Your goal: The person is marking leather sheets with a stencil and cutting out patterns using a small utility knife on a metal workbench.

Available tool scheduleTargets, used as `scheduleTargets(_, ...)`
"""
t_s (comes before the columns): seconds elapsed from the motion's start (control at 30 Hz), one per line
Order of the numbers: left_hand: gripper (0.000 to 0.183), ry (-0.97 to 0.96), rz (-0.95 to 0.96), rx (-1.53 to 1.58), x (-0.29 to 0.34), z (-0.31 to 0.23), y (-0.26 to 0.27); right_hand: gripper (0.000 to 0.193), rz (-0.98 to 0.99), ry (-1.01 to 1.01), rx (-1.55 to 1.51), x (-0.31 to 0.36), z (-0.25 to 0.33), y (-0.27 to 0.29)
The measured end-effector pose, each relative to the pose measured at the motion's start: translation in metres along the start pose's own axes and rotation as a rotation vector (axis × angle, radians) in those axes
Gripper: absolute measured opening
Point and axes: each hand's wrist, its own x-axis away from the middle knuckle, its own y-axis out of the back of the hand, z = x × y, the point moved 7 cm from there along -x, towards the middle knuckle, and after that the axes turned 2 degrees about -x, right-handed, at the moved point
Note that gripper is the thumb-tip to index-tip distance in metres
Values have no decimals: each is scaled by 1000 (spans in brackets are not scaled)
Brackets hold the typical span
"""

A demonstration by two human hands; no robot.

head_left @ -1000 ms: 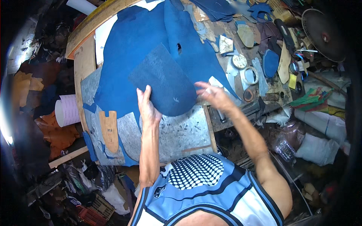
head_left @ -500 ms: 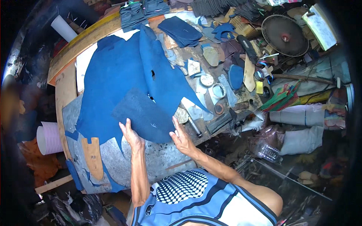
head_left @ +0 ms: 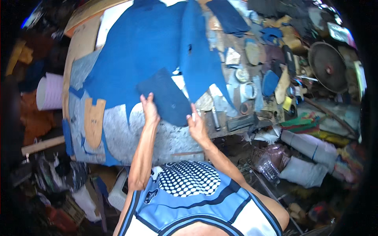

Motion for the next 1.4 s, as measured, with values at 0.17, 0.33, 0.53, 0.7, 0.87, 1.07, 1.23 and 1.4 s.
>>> scheduleTargets(0.17, 58, 79, 65, 40, 16, -14, -15, 58, -20, 174, -16, -8, -13, -5)
scheduleTargets(0.33, 46, 141, -7, 96, 19, -12, -7, 58, -17, 239, -15, -7, -9, -7)
scheduleTargets(0.53, 47, 75, 59, 34, 47, -8, -16, 57, 20, 195, -40, -12, -15, -8)
scheduleTargets(0.7, 46, 74, 22, 15, 68, 4, -14, 59, 33, 75, -226, -20, -46, -14)
scheduleTargets(0.87, 44, 212, 58, 234, 74, 3, -10, 60, 157, -130, -796, 18, -2, -36)
scheduleTargets(1.07, 53, 199, 39, 132, 76, 14, -6, 52, -66, 197, -113, 5, -24, -19)
scheduleTargets(1.23, 44, 162, 70, 147, 69, 12, 4, 47, -40, 404, -236, 5, -11, -8)
scheduleTargets(1.4, 56, 185, 44, 239, 45, 8, 16, 49, 178, 80, -568, 19, -7, 4)
